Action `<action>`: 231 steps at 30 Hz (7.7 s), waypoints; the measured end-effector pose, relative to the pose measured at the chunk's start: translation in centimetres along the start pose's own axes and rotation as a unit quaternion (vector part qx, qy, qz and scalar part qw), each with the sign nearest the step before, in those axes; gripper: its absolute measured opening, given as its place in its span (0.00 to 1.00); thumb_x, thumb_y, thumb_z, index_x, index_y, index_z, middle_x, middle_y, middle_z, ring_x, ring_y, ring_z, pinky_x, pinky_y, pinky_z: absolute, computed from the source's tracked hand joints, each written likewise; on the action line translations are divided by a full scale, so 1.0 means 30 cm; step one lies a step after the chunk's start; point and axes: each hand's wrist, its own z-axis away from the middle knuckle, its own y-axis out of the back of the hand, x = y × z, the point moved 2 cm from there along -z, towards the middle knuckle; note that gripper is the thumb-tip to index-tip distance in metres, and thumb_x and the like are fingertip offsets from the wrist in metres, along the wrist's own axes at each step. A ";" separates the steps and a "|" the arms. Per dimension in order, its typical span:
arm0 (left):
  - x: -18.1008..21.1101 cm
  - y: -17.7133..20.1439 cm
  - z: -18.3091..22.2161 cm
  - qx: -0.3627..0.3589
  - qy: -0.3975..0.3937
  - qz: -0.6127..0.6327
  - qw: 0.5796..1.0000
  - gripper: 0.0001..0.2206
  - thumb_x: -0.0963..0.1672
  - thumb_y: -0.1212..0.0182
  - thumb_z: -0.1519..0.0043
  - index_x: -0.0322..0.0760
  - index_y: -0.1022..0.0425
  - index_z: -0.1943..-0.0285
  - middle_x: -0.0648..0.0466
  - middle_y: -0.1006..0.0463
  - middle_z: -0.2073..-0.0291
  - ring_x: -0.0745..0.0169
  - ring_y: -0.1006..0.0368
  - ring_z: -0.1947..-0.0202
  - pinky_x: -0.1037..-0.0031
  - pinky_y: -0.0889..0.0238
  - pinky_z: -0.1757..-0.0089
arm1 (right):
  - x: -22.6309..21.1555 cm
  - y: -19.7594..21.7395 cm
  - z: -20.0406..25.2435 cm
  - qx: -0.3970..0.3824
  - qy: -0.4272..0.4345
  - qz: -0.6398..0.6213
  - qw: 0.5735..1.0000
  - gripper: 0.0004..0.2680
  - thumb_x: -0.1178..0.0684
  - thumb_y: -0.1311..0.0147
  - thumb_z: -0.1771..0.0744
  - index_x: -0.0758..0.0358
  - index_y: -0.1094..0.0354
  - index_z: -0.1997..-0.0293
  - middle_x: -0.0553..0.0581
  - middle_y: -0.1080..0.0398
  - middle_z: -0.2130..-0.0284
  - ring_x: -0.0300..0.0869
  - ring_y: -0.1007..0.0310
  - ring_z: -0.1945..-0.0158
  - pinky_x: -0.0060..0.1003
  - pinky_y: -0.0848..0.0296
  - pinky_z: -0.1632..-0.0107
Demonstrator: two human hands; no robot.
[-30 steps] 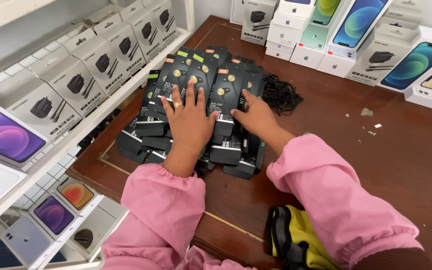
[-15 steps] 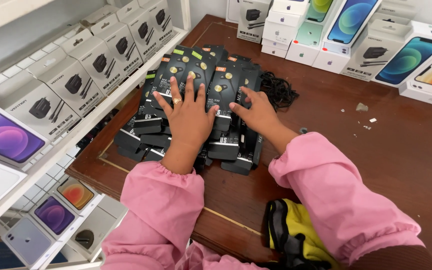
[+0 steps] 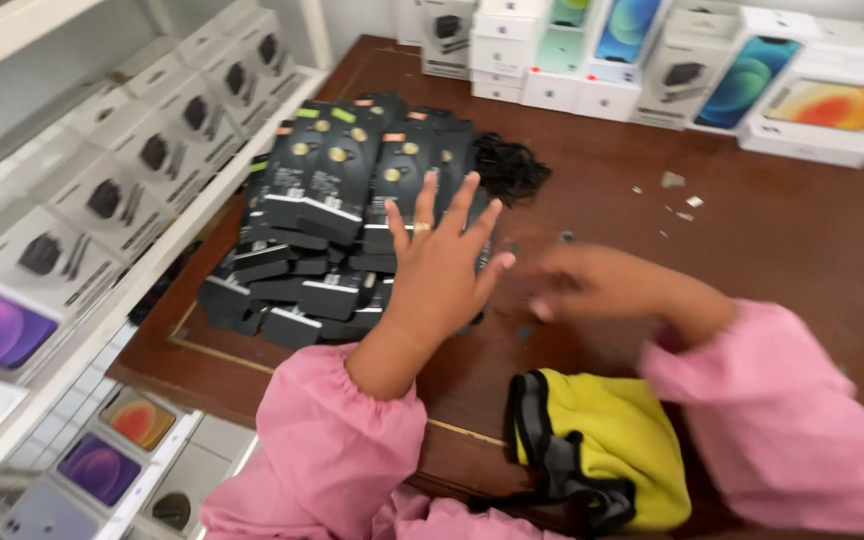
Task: The person is seen folding a small cardboard box for earphones, inspecting its alignment, and thoroughly wiping its exterior surfaces with a cleaning cloth.
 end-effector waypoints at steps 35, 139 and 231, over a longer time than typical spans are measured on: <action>0.529 -0.629 -0.043 -0.241 -0.213 0.197 0.926 0.24 0.53 0.48 0.36 0.51 0.32 0.30 0.64 0.37 0.28 0.43 0.57 0.24 0.36 0.72 0.36 | -0.183 -0.374 0.463 0.199 0.120 0.215 0.948 0.13 0.43 0.48 0.35 0.64 0.32 0.65 0.60 0.32 0.70 0.54 0.35 0.68 0.49 0.36 0.64; 0.411 -0.878 -0.420 -0.043 0.163 0.538 0.826 0.12 0.43 0.22 0.50 0.42 0.15 0.59 0.60 0.16 0.54 0.62 0.19 0.53 0.76 0.23 0.54 | 0.648 -0.056 0.500 0.558 -0.352 -0.145 0.737 0.18 0.58 0.33 0.37 0.52 0.29 0.42 0.54 0.22 0.57 0.36 0.23 0.61 0.30 0.21 0.60; 0.380 -0.744 -0.398 -0.088 0.070 0.532 0.839 0.23 0.38 0.30 0.42 0.43 0.24 0.36 0.45 0.19 0.51 0.53 0.19 0.52 0.67 0.24 0.50 | 0.545 -0.052 0.503 0.489 -0.360 -0.010 0.794 0.18 0.54 0.39 0.34 0.48 0.33 0.37 0.54 0.21 0.56 0.42 0.22 0.58 0.36 0.24 0.56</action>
